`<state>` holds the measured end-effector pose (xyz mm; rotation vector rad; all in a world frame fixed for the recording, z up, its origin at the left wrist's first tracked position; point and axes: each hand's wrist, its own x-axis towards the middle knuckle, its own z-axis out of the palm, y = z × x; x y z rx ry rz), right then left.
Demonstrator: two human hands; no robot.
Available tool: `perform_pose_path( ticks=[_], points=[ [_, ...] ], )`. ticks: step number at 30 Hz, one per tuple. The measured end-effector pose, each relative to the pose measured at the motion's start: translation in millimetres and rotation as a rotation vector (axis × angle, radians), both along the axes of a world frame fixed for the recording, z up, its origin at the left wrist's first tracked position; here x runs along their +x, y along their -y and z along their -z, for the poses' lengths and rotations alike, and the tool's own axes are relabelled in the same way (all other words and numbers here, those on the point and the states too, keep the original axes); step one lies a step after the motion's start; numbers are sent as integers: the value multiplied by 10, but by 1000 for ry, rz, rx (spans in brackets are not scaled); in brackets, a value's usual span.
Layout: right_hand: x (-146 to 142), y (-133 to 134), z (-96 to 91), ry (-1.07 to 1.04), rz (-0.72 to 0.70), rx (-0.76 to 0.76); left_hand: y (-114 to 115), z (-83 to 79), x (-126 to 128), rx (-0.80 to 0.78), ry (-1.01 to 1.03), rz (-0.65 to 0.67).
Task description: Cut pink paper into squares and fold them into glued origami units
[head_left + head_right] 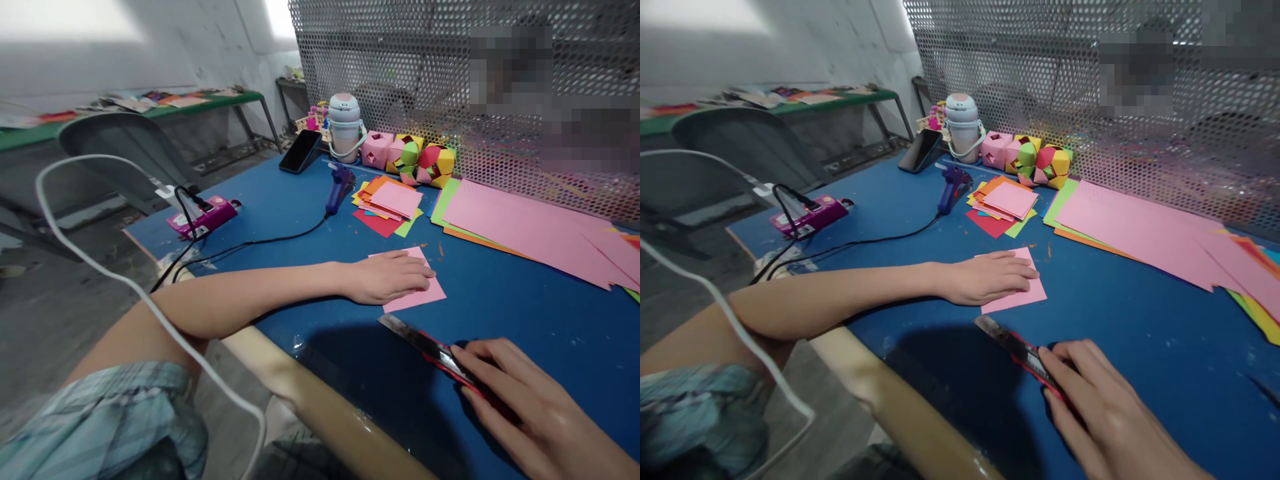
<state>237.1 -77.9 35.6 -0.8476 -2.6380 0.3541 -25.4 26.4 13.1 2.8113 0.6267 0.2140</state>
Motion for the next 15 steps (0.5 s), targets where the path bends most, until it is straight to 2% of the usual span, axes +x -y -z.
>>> perform_pose_path(
  ticks=[3, 7, 11, 15],
  points=[
    [107, -82, -38, -17, 118, 15, 1, -8, 5, -19, 43, -7],
    [317, -342, -62, -42, 324, 111, 17, -36, 7, -79, 199, -84],
    [562, -599, 56, -21, 481, 142, 33, -45, -1, -79, 272, -246],
    [685, -684, 177, 46, 510, 112, 47, -70, -17, -44, 161, -451]
  ],
)
